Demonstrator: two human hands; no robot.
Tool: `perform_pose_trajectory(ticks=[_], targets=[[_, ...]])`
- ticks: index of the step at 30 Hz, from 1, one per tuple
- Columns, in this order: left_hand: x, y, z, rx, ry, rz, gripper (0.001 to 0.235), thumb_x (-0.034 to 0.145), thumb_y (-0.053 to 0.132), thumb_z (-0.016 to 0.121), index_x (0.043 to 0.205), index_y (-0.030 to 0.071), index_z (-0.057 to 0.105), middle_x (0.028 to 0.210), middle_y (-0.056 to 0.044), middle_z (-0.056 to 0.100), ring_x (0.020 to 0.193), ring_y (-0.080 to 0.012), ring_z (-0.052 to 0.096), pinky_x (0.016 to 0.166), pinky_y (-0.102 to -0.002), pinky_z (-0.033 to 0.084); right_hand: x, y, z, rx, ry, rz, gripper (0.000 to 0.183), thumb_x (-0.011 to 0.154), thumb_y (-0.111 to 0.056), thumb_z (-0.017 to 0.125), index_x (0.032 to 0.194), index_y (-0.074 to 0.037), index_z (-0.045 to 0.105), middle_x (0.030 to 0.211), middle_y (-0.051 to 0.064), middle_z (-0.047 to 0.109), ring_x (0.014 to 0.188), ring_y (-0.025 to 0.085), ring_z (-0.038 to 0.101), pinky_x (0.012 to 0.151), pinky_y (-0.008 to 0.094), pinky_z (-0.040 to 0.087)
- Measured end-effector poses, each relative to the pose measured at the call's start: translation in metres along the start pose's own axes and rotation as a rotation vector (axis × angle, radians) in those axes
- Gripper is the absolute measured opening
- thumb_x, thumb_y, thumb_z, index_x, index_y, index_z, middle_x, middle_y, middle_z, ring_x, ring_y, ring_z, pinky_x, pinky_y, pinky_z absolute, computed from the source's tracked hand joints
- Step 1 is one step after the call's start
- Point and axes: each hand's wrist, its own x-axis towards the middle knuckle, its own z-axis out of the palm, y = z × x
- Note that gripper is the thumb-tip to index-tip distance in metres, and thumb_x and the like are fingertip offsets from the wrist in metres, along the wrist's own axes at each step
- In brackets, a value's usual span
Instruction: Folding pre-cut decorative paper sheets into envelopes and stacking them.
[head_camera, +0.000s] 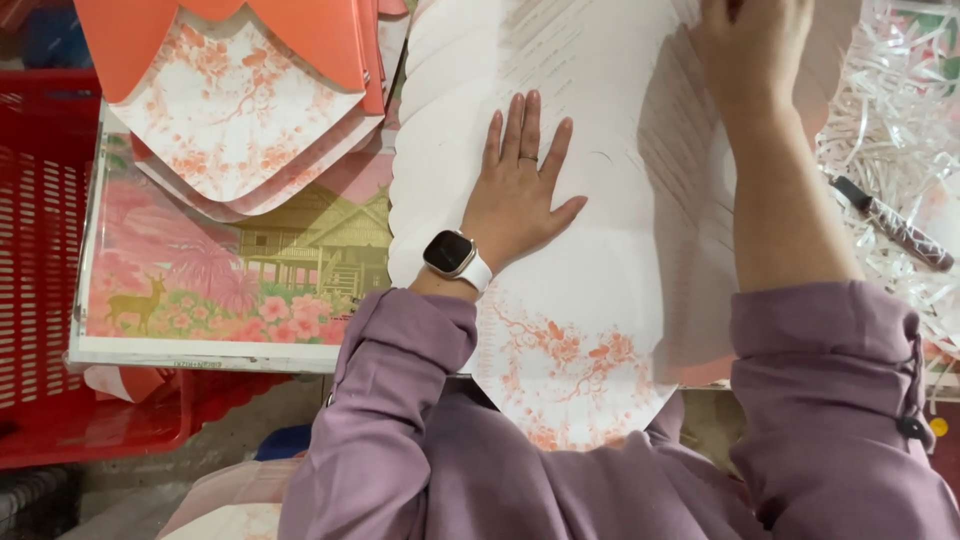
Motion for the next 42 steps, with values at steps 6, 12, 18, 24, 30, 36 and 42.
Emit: perform_pose_trajectory(ticks=[6, 12, 18, 24, 30, 36, 42], targets=[[-0.001, -0.001, -0.001, 0.029, -0.016, -0.014, 0.079, 0.101, 0.059, 0.039, 0.153, 0.01, 0.007, 0.152, -0.03, -0.004, 0.144, -0.0424, -0.003, 0.119, -0.053, 0.0, 0.0, -0.007, 0.0, -0.139, -0.178, 0.001, 0.022, 0.107, -0.015, 0.061, 0.087, -0.005, 0.061, 0.076, 0.006, 0.063, 0.067, 0.025, 0.056, 0.061, 0.041, 0.043], [-0.002, -0.001, 0.0, 0.011, 0.008, -0.01, 0.078, 0.099, 0.059, 0.037, 0.153, 0.009, 0.009, 0.152, -0.03, -0.004, 0.143, -0.0419, -0.004, 0.119, -0.053, 0.0, 0.002, -0.012, -0.005, -0.032, -0.382, 0.265, 0.058, 0.121, -0.031, 0.059, 0.071, -0.013, 0.038, 0.059, -0.003, 0.035, 0.058, 0.013, 0.029, 0.057, 0.034, 0.025], [-0.001, -0.002, 0.002, 0.0, 0.0, -0.015, 0.078, 0.1, 0.059, 0.036, 0.153, 0.01, 0.007, 0.152, -0.03, -0.005, 0.143, -0.0421, -0.005, 0.119, -0.052, -0.001, -0.002, -0.016, 0.003, 0.005, 0.075, -0.109, 0.009, 0.095, 0.003, 0.068, 0.089, -0.004, 0.066, 0.087, 0.008, 0.059, 0.066, 0.018, 0.05, 0.06, 0.031, 0.046], [0.0, -0.002, 0.0, 0.005, 0.007, -0.012, 0.079, 0.099, 0.059, 0.039, 0.153, 0.009, 0.009, 0.152, -0.03, -0.004, 0.143, -0.0424, -0.003, 0.119, -0.053, 0.0, 0.01, -0.037, -0.013, -0.098, -0.559, 0.42, 0.064, 0.118, -0.039, 0.048, 0.062, -0.011, 0.032, 0.055, 0.0, 0.032, 0.056, 0.018, 0.033, 0.056, 0.037, 0.028], [-0.003, 0.001, -0.003, -0.003, -0.043, -0.013, 0.077, 0.1, 0.059, 0.035, 0.153, 0.01, 0.008, 0.152, -0.03, -0.004, 0.143, -0.042, -0.004, 0.119, -0.053, -0.001, 0.005, -0.063, -0.02, 0.06, -0.511, 0.614, 0.066, 0.11, -0.02, 0.06, 0.06, -0.019, 0.017, 0.056, -0.008, 0.016, 0.054, 0.008, 0.015, 0.051, 0.028, 0.013], [-0.012, 0.003, -0.001, 0.012, -0.026, 0.013, 0.078, 0.103, 0.061, 0.039, 0.153, 0.01, 0.008, 0.152, -0.03, -0.003, 0.143, -0.0423, -0.002, 0.12, -0.053, 0.002, -0.004, -0.028, -0.006, 0.055, -0.525, 0.534, 0.05, 0.107, -0.022, 0.066, 0.069, -0.016, 0.035, 0.067, -0.006, 0.037, 0.066, 0.009, 0.038, 0.06, 0.03, 0.03], [-0.022, 0.009, 0.001, -0.001, -0.043, 0.001, 0.08, 0.103, 0.062, 0.042, 0.154, 0.011, 0.007, 0.152, -0.029, -0.005, 0.144, -0.0415, -0.004, 0.12, -0.052, 0.0, -0.006, -0.048, -0.021, 0.222, -0.546, 0.533, 0.05, 0.102, -0.008, 0.063, 0.073, -0.02, 0.023, 0.072, -0.006, 0.025, 0.068, 0.011, 0.024, 0.067, 0.03, 0.025]])
